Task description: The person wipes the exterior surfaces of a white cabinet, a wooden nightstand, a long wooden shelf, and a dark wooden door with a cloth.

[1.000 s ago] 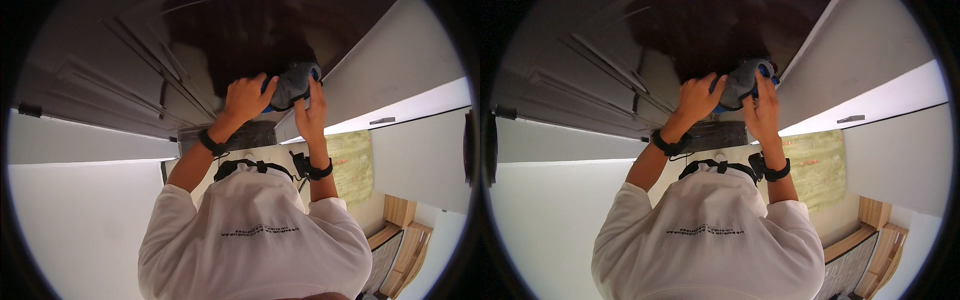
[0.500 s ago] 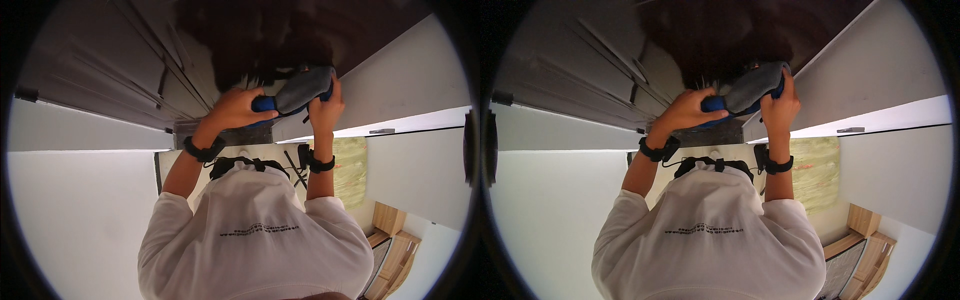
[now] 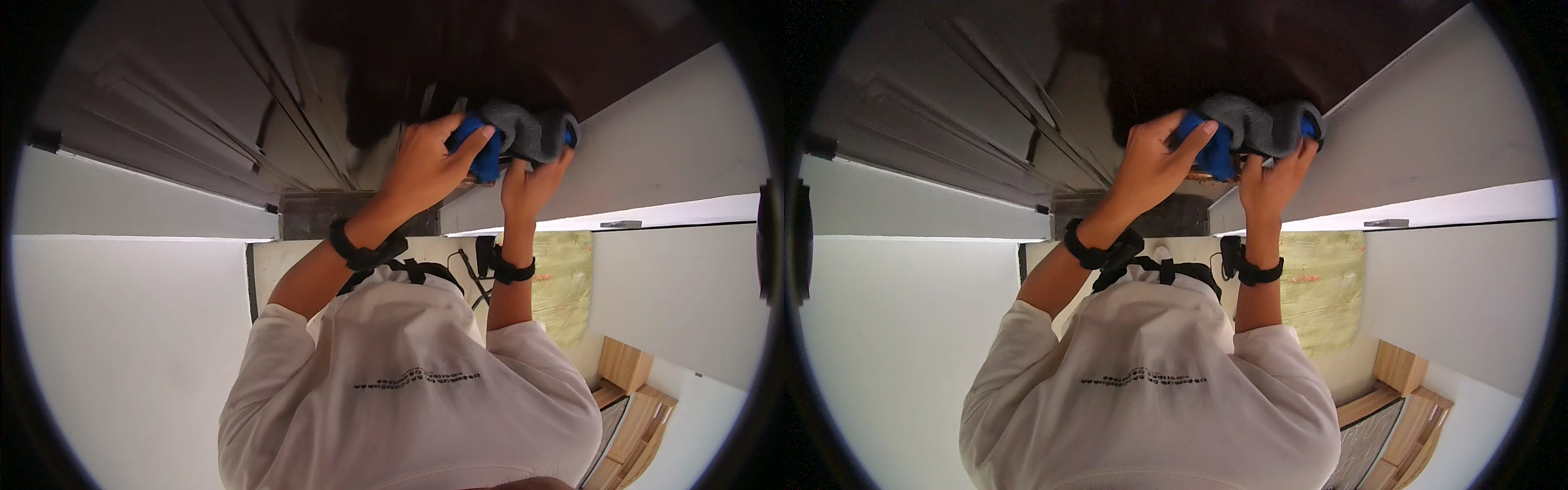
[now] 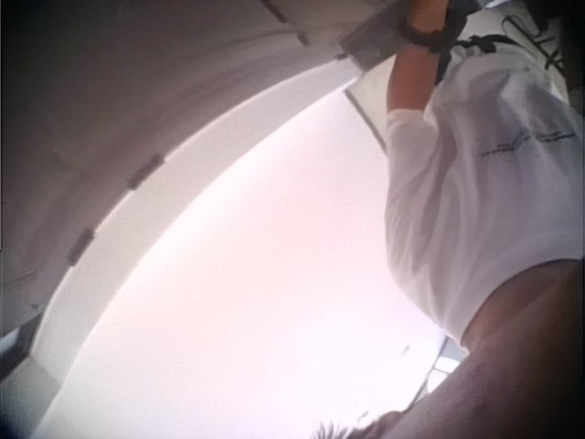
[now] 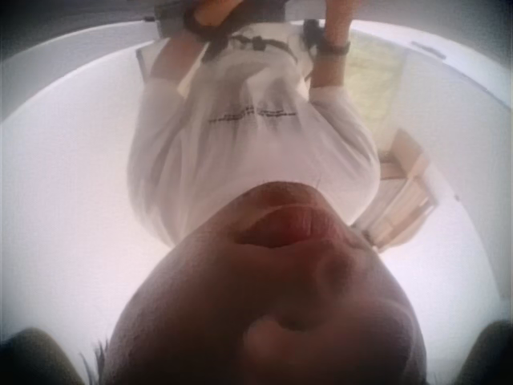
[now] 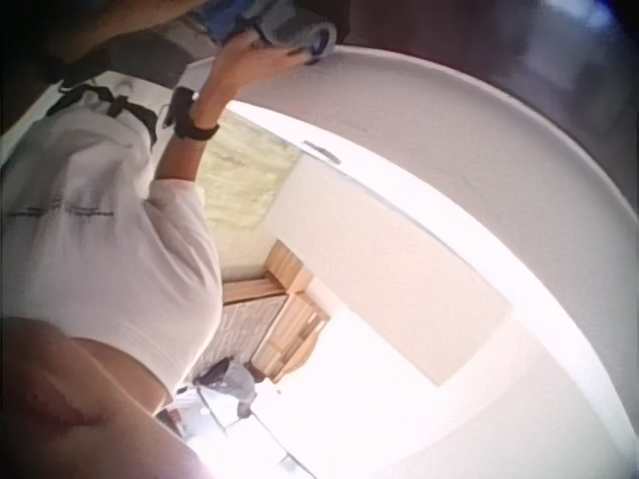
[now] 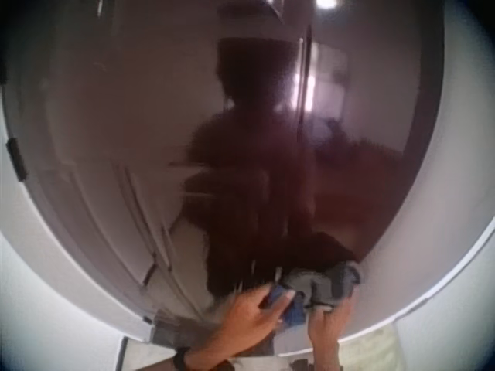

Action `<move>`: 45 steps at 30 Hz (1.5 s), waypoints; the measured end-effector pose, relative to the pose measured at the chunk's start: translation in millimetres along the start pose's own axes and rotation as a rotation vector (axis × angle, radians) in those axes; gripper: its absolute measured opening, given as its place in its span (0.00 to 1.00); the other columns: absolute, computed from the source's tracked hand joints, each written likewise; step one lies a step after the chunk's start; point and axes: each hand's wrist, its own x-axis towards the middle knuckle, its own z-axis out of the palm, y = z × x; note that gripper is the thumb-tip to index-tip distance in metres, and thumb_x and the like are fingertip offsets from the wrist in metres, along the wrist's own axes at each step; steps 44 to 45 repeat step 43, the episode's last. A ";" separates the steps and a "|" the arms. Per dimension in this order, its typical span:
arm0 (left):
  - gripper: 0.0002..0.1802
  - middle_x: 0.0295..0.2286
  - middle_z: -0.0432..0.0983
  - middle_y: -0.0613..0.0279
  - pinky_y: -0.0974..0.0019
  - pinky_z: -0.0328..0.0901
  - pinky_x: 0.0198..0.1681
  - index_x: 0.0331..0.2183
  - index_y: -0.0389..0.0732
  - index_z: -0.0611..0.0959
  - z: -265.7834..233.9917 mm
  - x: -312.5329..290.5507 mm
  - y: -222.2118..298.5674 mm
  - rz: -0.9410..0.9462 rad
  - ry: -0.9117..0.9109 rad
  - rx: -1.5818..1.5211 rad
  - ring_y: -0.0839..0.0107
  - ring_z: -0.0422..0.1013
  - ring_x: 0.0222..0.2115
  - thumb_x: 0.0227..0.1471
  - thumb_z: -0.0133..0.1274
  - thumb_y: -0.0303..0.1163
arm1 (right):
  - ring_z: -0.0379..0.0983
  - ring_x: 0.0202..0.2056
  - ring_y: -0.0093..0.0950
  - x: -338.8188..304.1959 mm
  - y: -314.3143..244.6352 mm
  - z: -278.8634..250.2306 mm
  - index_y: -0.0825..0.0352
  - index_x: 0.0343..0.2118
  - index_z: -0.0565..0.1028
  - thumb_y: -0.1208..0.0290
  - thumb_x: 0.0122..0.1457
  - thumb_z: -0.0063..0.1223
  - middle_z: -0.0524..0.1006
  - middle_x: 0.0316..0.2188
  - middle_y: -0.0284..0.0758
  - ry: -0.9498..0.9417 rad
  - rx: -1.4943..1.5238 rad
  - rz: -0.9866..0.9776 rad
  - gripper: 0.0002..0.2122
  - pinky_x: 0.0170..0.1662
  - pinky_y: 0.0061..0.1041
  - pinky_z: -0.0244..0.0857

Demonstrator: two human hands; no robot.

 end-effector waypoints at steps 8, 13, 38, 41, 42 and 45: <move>0.16 0.19 0.77 0.50 0.60 0.67 0.23 0.28 0.37 0.82 22.0 -3.1 -54.3 0.064 -0.121 0.465 0.54 0.75 0.19 0.50 0.59 0.42 | 0.74 0.45 0.46 -25.2 21.6 -5.8 0.71 0.51 0.69 0.77 0.48 0.56 0.74 0.44 0.52 -0.054 0.076 0.369 0.24 0.50 0.35 0.65; 0.17 0.20 0.77 0.50 0.60 0.69 0.25 0.28 0.37 0.80 27.9 -11.2 -71.8 0.060 -0.124 0.502 0.54 0.76 0.21 0.49 0.59 0.43 | 0.74 0.44 0.45 -31.6 25.6 -9.0 0.72 0.49 0.71 0.80 0.47 0.54 0.74 0.44 0.49 -0.107 0.147 0.465 0.22 0.50 0.33 0.65; 0.21 0.37 0.70 0.50 0.53 0.64 0.42 0.42 0.36 0.79 0.9 -30.5 -72.2 0.100 0.199 0.517 0.52 0.68 0.39 0.42 0.60 0.30 | 0.65 0.50 0.46 -4.3 -31.0 6.5 0.60 0.46 0.75 0.75 0.39 0.62 0.69 0.48 0.44 -0.402 -0.238 -0.246 0.25 0.54 0.45 0.59; 0.23 0.39 0.67 0.52 0.53 0.62 0.43 0.43 0.38 0.81 -1.6 -30.3 -63.5 0.058 0.107 0.729 0.53 0.65 0.42 0.43 0.61 0.35 | 0.63 0.52 0.49 -19.5 -24.7 1.2 0.61 0.47 0.74 0.75 0.40 0.62 0.68 0.51 0.44 -0.298 -0.196 -0.157 0.25 0.56 0.47 0.58; 0.25 0.39 0.67 0.53 0.52 0.61 0.43 0.44 0.39 0.81 -2.3 -35.9 -60.8 0.081 0.104 0.853 0.53 0.64 0.42 0.43 0.61 0.38 | 0.63 0.52 0.49 -20.7 -18.2 1.6 0.61 0.47 0.74 0.75 0.40 0.62 0.68 0.51 0.44 -0.300 -0.189 -0.161 0.25 0.56 0.47 0.58; 0.25 0.39 0.67 0.53 0.52 0.61 0.43 0.44 0.39 0.81 -3.2 -36.1 -60.7 0.077 0.109 0.857 0.53 0.64 0.42 0.43 0.61 0.38 | 0.62 0.54 0.49 -18.8 -6.6 0.9 0.60 0.50 0.72 0.74 0.42 0.63 0.67 0.53 0.43 -0.214 -0.095 -0.080 0.27 0.58 0.46 0.57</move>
